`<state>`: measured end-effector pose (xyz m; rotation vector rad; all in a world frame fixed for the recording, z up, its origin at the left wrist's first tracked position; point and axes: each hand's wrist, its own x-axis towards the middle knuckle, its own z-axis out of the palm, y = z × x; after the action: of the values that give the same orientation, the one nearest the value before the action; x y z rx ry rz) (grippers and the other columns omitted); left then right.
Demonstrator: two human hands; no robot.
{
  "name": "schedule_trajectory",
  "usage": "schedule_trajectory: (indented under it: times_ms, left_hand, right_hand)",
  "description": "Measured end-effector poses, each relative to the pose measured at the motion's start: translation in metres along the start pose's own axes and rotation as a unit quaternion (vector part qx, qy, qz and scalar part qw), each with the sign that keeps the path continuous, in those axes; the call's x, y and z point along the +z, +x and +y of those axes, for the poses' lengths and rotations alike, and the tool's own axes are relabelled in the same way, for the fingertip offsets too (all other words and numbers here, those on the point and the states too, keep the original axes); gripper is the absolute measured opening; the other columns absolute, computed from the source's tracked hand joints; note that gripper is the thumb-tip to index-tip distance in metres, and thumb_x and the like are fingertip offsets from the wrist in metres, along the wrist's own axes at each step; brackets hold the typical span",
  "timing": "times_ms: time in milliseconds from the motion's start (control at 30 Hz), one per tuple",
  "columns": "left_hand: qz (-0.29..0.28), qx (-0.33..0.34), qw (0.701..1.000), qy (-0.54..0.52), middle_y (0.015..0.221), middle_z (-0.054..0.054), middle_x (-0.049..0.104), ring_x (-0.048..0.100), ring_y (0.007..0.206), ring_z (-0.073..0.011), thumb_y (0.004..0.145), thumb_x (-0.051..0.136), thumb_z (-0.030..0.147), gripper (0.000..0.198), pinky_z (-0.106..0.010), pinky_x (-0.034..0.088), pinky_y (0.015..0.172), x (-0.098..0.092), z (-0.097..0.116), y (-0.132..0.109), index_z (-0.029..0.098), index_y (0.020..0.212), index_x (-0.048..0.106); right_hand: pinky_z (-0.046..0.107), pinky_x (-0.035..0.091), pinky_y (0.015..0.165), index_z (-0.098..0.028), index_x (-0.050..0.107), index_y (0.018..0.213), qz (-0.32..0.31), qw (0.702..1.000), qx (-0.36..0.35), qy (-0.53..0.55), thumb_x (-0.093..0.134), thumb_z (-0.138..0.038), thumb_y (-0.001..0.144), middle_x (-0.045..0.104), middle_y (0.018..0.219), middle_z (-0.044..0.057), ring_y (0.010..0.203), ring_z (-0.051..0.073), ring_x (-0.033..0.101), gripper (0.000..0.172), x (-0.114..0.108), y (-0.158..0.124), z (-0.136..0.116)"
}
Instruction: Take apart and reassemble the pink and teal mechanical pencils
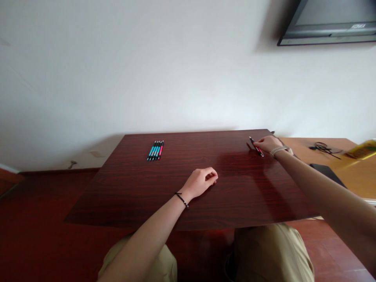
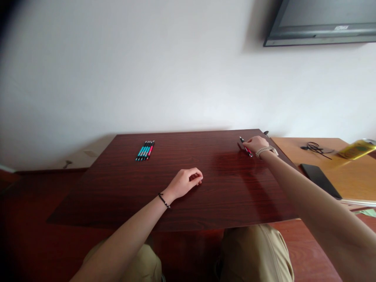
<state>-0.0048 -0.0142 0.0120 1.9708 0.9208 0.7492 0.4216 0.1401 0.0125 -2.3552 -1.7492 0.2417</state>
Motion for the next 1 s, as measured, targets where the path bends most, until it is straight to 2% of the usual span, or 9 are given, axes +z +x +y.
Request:
schedule_trajectory:
  times_ms: [133,267,567,867,1000]
  left_hand:
    - [0.0,-0.002,1.0,-0.005,0.087,-0.002,0.079,0.073,0.078,-0.0157,0.103,0.062,0.032,0.016,-0.025,0.054,0.079,0.0,0.001,0.0,0.022,0.096,0.071]
    - [-0.002,-0.006,1.0,-0.011,0.088,-0.002,0.079,0.073,0.079,-0.0161,0.103,0.062,0.032,0.015,-0.026,0.055,0.079,0.0,0.001,0.0,0.022,0.096,0.071]
    - [-0.002,-0.006,1.0,-0.008,0.089,-0.003,0.08,0.075,0.082,-0.0169,0.102,0.063,0.032,0.015,-0.026,0.055,0.08,-0.001,0.0,0.0,0.021,0.097,0.072]
    - [-0.002,-0.01,1.0,-0.001,0.09,-0.003,0.08,0.074,0.08,-0.0167,0.103,0.062,0.033,0.016,-0.026,0.055,0.08,-0.001,0.001,0.0,0.022,0.097,0.072]
    - [-0.001,-0.005,1.0,-0.004,0.09,-0.003,0.08,0.074,0.081,-0.0166,0.102,0.062,0.033,0.015,-0.026,0.055,0.08,-0.001,0.001,0.0,0.022,0.097,0.072]
  right_hand:
    - [0.039,0.055,0.077,-0.024,0.087,0.087,-0.012,0.998,0.027,-0.048,0.069,-0.053,0.085,0.081,0.091,0.013,0.094,0.035,0.076,0.034,0.002,-0.006,-0.021]
    - [0.04,0.058,0.077,-0.023,0.086,0.085,-0.005,0.997,0.019,-0.069,0.071,-0.049,0.082,0.081,0.09,0.015,0.096,0.036,0.077,0.031,0.004,-0.01,-0.03]
    - [0.043,0.058,0.081,-0.022,0.087,0.095,-0.001,0.996,0.005,-0.089,0.068,-0.056,0.084,0.081,0.1,0.017,0.101,0.039,0.077,0.04,0.008,-0.016,-0.031]
    - [0.042,0.057,0.082,-0.02,0.084,0.091,0.003,0.991,-0.021,-0.134,0.063,-0.049,0.089,0.08,0.096,0.018,0.101,0.038,0.077,0.036,0.008,-0.016,-0.03]
    - [0.042,0.057,0.08,-0.019,0.081,0.103,0.02,0.991,-0.019,-0.131,0.063,-0.051,0.089,0.08,0.102,0.019,0.101,0.038,0.076,0.039,0.01,-0.016,-0.025]
